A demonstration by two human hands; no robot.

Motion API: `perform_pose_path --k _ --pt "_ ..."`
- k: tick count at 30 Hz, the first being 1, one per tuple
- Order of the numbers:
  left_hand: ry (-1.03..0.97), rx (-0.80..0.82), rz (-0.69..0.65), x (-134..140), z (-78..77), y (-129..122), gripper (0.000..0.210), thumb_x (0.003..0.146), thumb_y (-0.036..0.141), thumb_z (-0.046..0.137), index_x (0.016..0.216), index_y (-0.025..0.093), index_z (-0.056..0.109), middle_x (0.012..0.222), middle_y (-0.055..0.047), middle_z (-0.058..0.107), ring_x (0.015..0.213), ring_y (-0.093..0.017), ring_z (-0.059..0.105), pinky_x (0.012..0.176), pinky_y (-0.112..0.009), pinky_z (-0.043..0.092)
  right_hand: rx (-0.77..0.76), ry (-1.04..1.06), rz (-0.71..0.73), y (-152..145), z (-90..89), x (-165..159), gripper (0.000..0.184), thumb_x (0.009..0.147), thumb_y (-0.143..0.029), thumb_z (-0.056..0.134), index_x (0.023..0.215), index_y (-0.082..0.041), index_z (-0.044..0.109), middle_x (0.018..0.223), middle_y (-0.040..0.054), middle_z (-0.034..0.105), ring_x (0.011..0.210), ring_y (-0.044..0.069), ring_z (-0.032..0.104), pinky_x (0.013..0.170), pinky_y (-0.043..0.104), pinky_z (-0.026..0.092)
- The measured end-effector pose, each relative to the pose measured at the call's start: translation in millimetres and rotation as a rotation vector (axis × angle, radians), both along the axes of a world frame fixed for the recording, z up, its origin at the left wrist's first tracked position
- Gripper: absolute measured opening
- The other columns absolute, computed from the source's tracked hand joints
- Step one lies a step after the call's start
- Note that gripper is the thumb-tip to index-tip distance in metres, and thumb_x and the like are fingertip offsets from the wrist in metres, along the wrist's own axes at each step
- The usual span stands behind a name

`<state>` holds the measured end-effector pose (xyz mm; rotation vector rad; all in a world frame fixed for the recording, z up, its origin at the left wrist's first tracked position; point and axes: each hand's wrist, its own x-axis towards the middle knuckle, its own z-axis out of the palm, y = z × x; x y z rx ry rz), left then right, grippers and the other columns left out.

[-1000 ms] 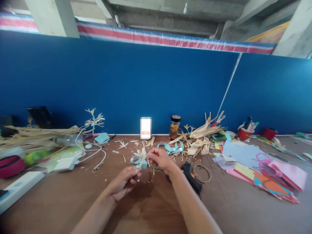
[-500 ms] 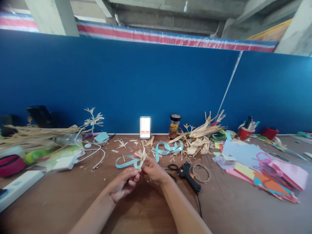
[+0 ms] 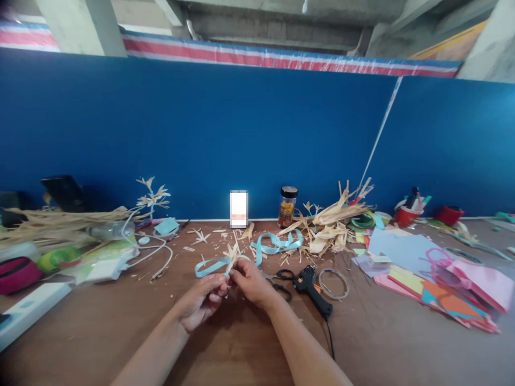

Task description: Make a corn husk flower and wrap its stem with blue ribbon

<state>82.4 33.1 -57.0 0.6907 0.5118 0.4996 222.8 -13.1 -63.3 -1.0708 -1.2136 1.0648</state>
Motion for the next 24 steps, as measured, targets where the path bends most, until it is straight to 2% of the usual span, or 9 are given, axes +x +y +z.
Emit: perform_pose_path --k 3,6,11,15,19,24 --pt "0.056 0.097 0.065 1.8 0.5 0.1 0.012 0.063 0.018 0.067 0.068 0.010 0.058 0.057 0.001 0.051 0.045 0.000 0.041 0.036 -0.006 0.027 0.029 -0.049 -0.060 0.1 -1.4 -0.5 0.013 0.076 -0.029 0.052 0.077 -0.016 0.053 0.061 -0.0035 0.048 0.054 0.008 0.041 0.053 0.020 0.034" --pt "0.145 0.274 0.142 5.7 -0.1 -1.4 0.017 0.063 0.025 0.066 0.062 0.010 0.057 0.055 0.002 0.051 0.041 0.000 0.037 0.037 -0.010 0.028 0.017 -0.059 -0.100 -1.4 -0.4 -1.3 0.011 0.075 -0.027 0.051 0.078 -0.016 0.052 0.059 -0.0040 0.047 0.050 0.007 0.039 0.048 0.019 0.031" --pt "0.350 0.675 0.343 11.0 -6.8 -4.2 0.021 0.067 0.033 0.059 0.065 0.013 0.056 0.055 0.002 0.055 0.043 -0.006 0.043 0.043 -0.017 0.035 -0.051 0.005 -0.124 -1.8 -0.7 -7.2 0.009 0.072 -0.024 0.052 0.075 -0.016 0.051 0.061 -0.0033 0.050 0.052 0.008 0.043 0.050 0.019 0.033" --pt "0.525 1.008 0.442 10.2 -11.3 -7.2 0.024 0.072 0.036 0.052 0.072 0.014 0.060 0.057 0.000 0.059 0.050 -0.012 0.051 0.048 -0.021 0.039 0.002 -0.018 -0.168 1.1 -5.1 -12.2 0.010 0.072 -0.025 0.052 0.073 -0.015 0.052 0.065 -0.0016 0.052 0.061 0.010 0.047 0.058 0.021 0.037" --pt "0.589 1.076 0.497 10.1 -14.0 -8.8 0.023 0.074 0.035 0.049 0.076 0.015 0.061 0.065 -0.003 0.064 0.058 -0.015 0.057 0.053 -0.022 0.042 0.054 -0.085 -0.214 2.3 -6.5 -12.2 0.014 0.075 -0.027 0.049 0.069 -0.015 0.053 0.064 -0.0013 0.051 0.062 0.011 0.046 0.061 0.022 0.037" --pt "0.564 1.071 0.552 11.7 -16.3 -8.7 0.033 0.073 0.033 0.051 0.100 0.015 0.058 0.069 -0.003 0.065 0.057 -0.014 0.058 0.055 -0.023 0.044 0.044 -0.134 -0.196 2.2 -5.3 -9.4 0.015 0.077 -0.027 0.046 0.068 -0.015 0.053 0.062 -0.0027 0.049 0.060 0.010 0.044 0.060 0.021 0.036"
